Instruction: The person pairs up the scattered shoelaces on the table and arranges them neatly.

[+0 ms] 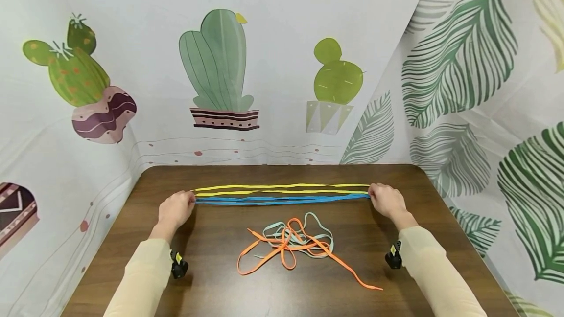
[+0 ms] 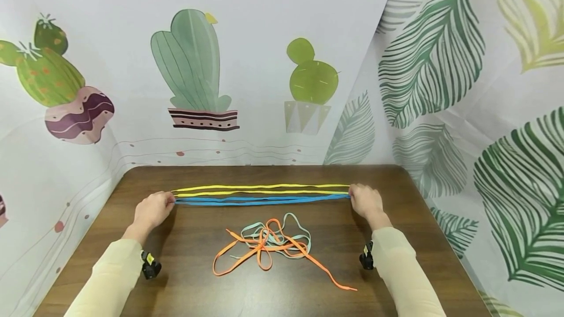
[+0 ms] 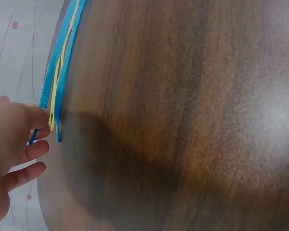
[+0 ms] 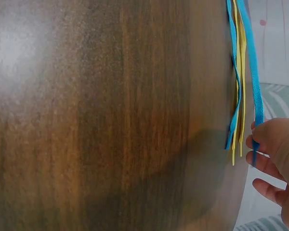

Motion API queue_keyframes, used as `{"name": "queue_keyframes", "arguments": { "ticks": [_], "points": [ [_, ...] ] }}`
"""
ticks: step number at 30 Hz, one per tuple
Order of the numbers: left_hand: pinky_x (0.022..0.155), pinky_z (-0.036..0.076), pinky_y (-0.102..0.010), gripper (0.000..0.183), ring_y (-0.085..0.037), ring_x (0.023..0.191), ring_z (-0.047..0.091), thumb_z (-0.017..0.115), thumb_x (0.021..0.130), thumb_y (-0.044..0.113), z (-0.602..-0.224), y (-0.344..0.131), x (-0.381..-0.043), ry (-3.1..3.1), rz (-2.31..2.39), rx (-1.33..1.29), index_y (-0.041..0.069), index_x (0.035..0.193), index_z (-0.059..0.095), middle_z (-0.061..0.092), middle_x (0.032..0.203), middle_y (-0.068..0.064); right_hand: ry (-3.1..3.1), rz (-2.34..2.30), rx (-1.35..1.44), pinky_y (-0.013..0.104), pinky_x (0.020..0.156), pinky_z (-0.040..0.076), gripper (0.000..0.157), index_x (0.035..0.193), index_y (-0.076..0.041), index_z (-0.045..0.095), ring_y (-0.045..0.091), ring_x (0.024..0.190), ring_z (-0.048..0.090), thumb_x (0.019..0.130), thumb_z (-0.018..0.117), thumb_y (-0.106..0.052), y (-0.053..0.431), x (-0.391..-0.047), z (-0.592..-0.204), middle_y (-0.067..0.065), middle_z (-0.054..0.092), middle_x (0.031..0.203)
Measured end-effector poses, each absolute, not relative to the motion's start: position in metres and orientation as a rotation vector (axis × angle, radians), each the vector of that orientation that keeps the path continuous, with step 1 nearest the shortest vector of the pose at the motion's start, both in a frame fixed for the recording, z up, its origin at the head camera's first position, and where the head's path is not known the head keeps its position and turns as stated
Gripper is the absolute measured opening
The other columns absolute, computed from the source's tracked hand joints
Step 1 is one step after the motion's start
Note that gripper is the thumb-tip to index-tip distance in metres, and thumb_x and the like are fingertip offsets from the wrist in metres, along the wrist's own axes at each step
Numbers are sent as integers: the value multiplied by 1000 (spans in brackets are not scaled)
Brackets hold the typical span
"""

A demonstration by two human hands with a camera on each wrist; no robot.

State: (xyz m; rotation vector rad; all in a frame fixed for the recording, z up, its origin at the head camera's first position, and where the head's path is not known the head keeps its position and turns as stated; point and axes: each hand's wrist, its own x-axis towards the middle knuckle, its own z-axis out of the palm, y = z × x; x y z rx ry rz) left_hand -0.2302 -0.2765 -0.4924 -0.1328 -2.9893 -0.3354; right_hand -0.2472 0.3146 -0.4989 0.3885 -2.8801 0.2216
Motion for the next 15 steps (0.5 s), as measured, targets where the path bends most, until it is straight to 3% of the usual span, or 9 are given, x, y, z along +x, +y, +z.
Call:
{"name": "queue_keyframes", "arguments": {
  "ticks": [15],
  "points": [
    [59, 46, -51, 8, -37, 80, 62, 57, 81, 10, -499, -277, -231, -3031, -359, -43, 13, 83, 64, 64, 87, -8, -2937, 235, 363, 50, 63, 46, 5, 80, -9, 59, 34, 76, 60, 78, 59, -5, 309, -248, -505, 8, 61, 83]
  ]
}}
